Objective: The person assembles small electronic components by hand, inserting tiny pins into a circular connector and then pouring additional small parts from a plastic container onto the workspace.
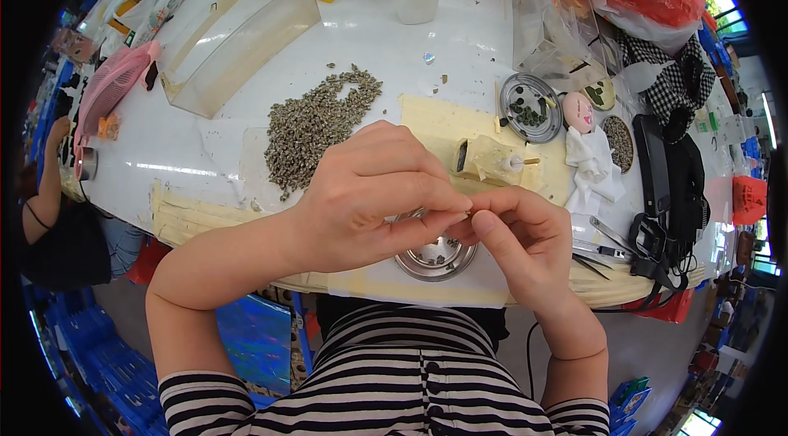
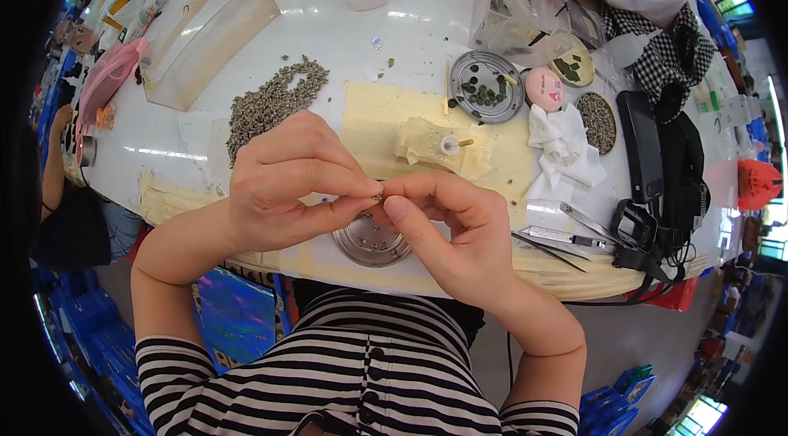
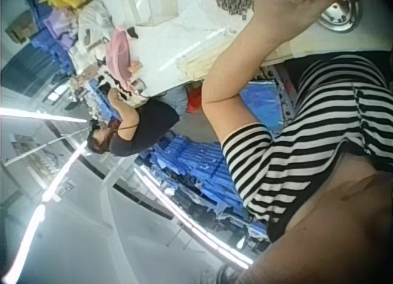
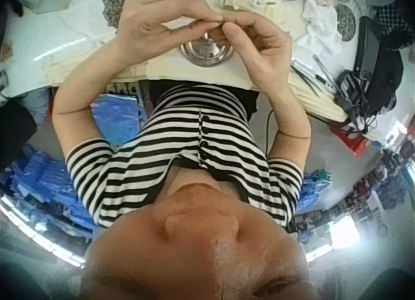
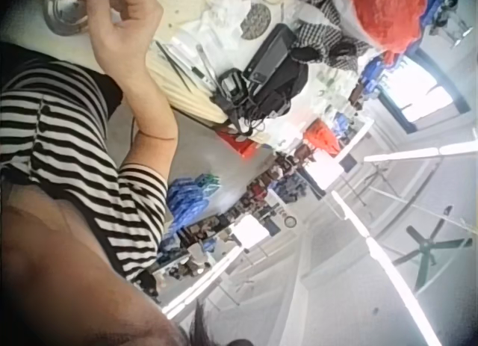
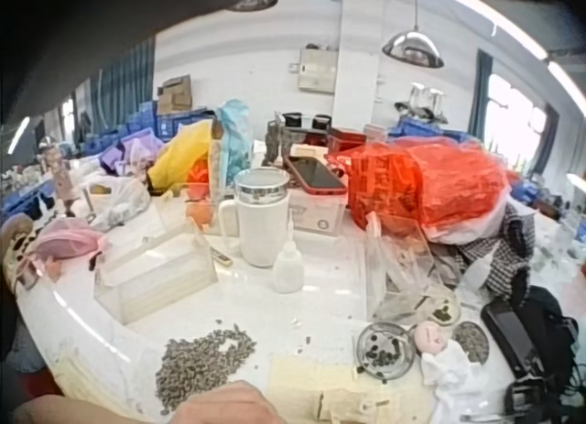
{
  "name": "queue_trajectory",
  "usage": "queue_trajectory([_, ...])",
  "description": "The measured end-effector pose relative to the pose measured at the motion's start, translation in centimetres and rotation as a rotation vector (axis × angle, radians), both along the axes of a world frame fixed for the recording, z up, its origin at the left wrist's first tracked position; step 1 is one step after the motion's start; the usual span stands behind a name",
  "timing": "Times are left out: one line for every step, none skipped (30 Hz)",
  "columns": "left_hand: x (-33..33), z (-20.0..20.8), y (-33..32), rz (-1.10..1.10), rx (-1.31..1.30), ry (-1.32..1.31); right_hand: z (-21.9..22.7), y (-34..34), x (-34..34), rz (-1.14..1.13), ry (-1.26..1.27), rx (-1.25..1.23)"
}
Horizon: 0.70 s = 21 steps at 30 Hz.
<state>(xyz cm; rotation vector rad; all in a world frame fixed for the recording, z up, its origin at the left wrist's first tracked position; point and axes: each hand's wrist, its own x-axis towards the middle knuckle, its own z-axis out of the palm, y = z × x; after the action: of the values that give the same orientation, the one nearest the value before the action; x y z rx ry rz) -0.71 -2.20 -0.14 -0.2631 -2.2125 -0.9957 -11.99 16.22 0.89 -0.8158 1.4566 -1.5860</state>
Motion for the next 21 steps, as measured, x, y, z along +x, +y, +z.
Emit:
queue_trajectory([-0.01,0.0,0.01,-0.002,0.004,0.002,0.11,-0.05,0.0,0.004,-0.019,0.001])
queue_trajectory([-0.03,0.0,0.05,-0.005,0.009,0.004,0.18,-0.07,0.01,0.006,-0.038,0.003])
queue_trajectory([-0.05,0.01,0.07,-0.008,0.013,0.005,0.14,-0.05,-0.06,0.009,-0.042,0.005])
queue_trajectory([-0.06,0.07,0.07,-0.012,0.009,0.006,0.04,-0.01,-0.18,0.012,-0.046,0.007])
queue_trajectory([-0.07,0.14,0.06,-0.016,0.005,0.006,-0.08,0.03,-0.24,0.015,-0.052,0.009])
queue_trajectory([-0.07,0.18,0.07,-0.019,0.001,0.006,-0.17,0.07,-0.23,0.007,-0.038,0.007])
queue_trajectory([-0.04,0.17,0.09,-0.016,-0.003,0.004,-0.25,0.12,-0.22,-0.001,-0.025,0.004])
queue_trajectory([-0.02,0.17,0.1,-0.011,-0.009,0.003,-0.28,0.12,-0.23,-0.008,-0.011,0.0])
queue_trajectory([0.01,0.19,0.09,-0.007,-0.015,0.002,-0.29,0.11,-0.2,-0.021,0.002,-0.003])
queue_trajectory([0.03,0.24,0.08,0.001,-0.018,0.007,-0.28,0.09,-0.14,-0.034,0.015,-0.007])
queue_trajectory([0.09,0.26,0.05,0.009,-0.021,0.011,-0.31,0.07,-0.09,-0.046,0.026,-0.011])
queue_trajectory([0.15,0.29,0.02,0.018,-0.024,0.015,-0.28,0.05,-0.06,-0.051,0.051,-0.018])
queue_trajectory([0.22,0.36,-0.05,0.027,-0.029,0.008,-0.19,0.03,-0.03,-0.056,0.075,-0.025])
queue_trajectory([0.15,0.39,-0.16,0.031,-0.032,0.003,-0.15,0.05,-0.05,-0.066,0.102,-0.031])
queue_trajectory([0.05,0.37,-0.23,0.035,-0.035,-0.001,-0.27,0.11,-0.05,-0.067,0.101,-0.035])
queue_trajectory([-0.06,0.25,-0.23,0.031,-0.028,0.005,-0.47,0.17,-0.06,-0.068,0.1,-0.039])
queue_trajectory([0.02,0.27,-0.14,0.033,-0.026,0.009,-0.55,0.18,-0.05,-0.063,0.097,-0.047])
queue_trajectory([0.08,0.3,-0.09,0.035,-0.023,0.013,-0.58,0.17,-0.06,-0.047,0.099,-0.05])
queue_trajectory([0.14,0.37,-0.08,0.032,-0.021,0.009,-0.6,0.15,-0.08,-0.032,0.101,-0.054])
queue_trajectory([0.15,0.36,-0.1,0.027,-0.016,0.006,-0.6,0.17,-0.09,-0.019,0.105,-0.056])
queue_trajectory([0.15,0.36,-0.1,0.021,-0.012,0.003,-0.57,0.2,-0.1,-0.015,0.117,-0.049])
